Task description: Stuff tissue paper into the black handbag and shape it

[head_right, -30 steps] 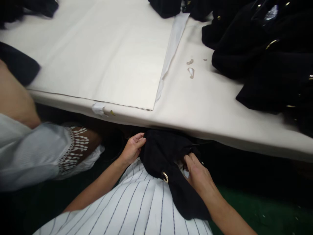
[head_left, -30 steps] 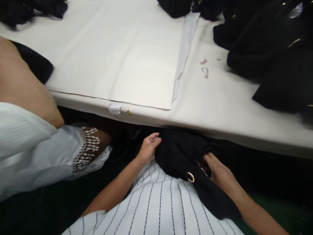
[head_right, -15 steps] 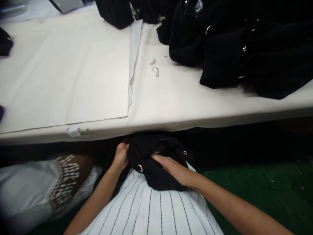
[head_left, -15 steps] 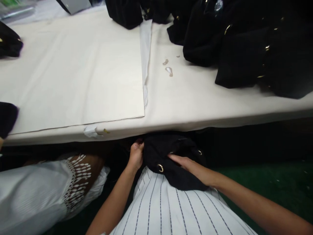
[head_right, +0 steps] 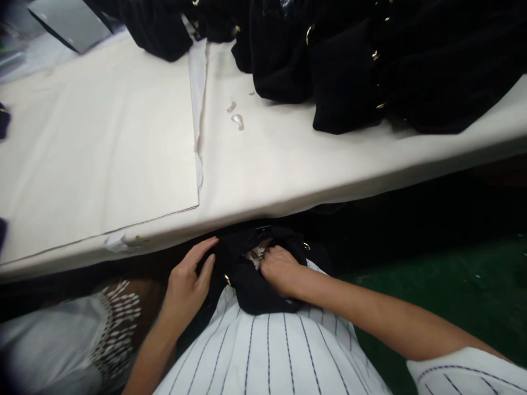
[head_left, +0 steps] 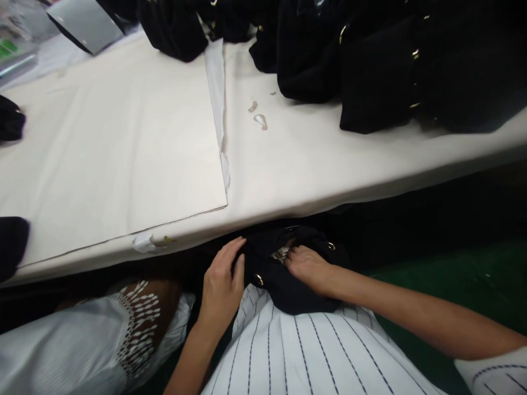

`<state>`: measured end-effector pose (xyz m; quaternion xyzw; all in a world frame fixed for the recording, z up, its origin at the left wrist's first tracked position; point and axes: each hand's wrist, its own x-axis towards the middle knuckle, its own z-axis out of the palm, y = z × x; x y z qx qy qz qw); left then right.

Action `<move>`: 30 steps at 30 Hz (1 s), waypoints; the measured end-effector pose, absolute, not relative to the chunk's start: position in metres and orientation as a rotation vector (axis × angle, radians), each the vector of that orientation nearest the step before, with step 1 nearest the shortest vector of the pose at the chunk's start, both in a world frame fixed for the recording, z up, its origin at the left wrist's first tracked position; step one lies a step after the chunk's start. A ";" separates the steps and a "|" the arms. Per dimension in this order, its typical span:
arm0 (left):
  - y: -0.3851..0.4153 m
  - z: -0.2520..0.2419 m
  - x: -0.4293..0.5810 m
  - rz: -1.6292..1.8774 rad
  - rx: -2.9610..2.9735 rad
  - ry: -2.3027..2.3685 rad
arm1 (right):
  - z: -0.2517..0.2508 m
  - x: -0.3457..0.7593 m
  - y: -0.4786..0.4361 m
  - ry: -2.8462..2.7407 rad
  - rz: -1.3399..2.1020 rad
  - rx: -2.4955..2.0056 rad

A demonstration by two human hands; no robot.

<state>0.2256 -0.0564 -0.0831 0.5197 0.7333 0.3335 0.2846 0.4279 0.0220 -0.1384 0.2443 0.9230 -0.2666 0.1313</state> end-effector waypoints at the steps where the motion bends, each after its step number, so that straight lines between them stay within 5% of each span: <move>1: -0.054 -0.068 0.235 0.859 1.548 1.901 | -0.136 0.428 0.025 2.678 -0.805 0.665; 9: 0.005 -0.076 0.280 -0.073 2.026 1.757 | -0.113 0.459 0.016 2.717 -1.220 0.911; 13: 0.008 -0.083 0.280 -0.089 2.092 1.631 | -0.105 0.469 0.002 2.641 -1.355 1.186; 25: 0.002 -0.081 0.262 -0.167 2.119 1.495 | -0.098 0.474 0.027 2.675 -1.083 0.643; 30: 0.004 -0.066 0.266 -0.356 2.104 1.512 | -0.077 0.463 0.037 2.659 -0.634 0.408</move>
